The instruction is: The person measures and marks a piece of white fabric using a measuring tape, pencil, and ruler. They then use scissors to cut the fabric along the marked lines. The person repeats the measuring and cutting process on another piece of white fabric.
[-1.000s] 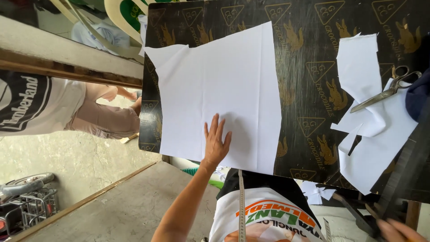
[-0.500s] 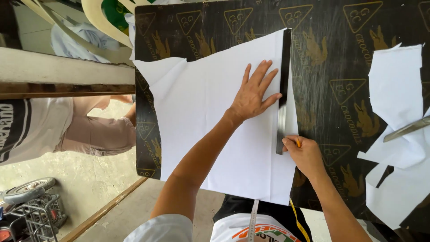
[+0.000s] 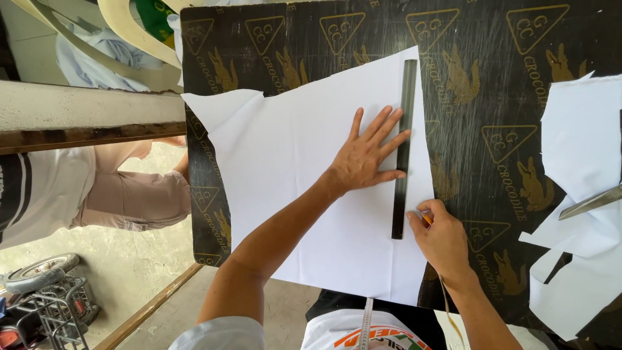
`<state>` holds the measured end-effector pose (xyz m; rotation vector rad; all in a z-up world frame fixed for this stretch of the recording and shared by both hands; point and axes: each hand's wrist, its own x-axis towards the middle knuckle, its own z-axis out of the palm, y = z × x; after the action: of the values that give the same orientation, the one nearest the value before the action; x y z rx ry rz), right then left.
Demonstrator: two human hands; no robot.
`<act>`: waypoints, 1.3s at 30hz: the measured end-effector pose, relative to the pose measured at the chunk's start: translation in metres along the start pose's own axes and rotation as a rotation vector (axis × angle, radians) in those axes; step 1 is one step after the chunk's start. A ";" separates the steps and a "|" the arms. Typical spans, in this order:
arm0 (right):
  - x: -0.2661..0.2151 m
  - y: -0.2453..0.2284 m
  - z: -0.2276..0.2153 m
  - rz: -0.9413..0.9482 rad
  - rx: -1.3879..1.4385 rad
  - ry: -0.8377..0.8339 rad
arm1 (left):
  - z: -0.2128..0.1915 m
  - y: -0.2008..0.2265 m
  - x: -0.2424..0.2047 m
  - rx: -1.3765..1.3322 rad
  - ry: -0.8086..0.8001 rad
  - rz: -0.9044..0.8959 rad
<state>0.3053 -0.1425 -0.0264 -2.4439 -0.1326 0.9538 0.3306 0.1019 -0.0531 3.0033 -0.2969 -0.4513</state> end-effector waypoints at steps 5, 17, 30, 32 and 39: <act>0.002 -0.002 -0.002 0.010 0.058 -0.009 | -0.004 -0.008 0.005 -0.013 -0.029 -0.021; -0.002 0.006 -0.021 0.066 0.333 -0.016 | -0.003 -0.014 0.013 -0.017 -0.069 0.000; -0.014 0.007 -0.031 0.019 0.729 0.035 | -0.008 -0.017 0.014 -0.054 -0.048 0.016; -0.019 -0.004 -0.042 -0.009 0.739 0.055 | -0.012 -0.016 0.014 -0.058 -0.073 0.011; -0.024 0.004 -0.054 0.093 0.726 0.069 | 0.000 -0.023 0.013 -0.009 0.093 0.116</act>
<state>0.3224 -0.1746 0.0197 -1.8129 0.3049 0.7752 0.3473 0.1218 -0.0598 2.9670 -0.4562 -0.3003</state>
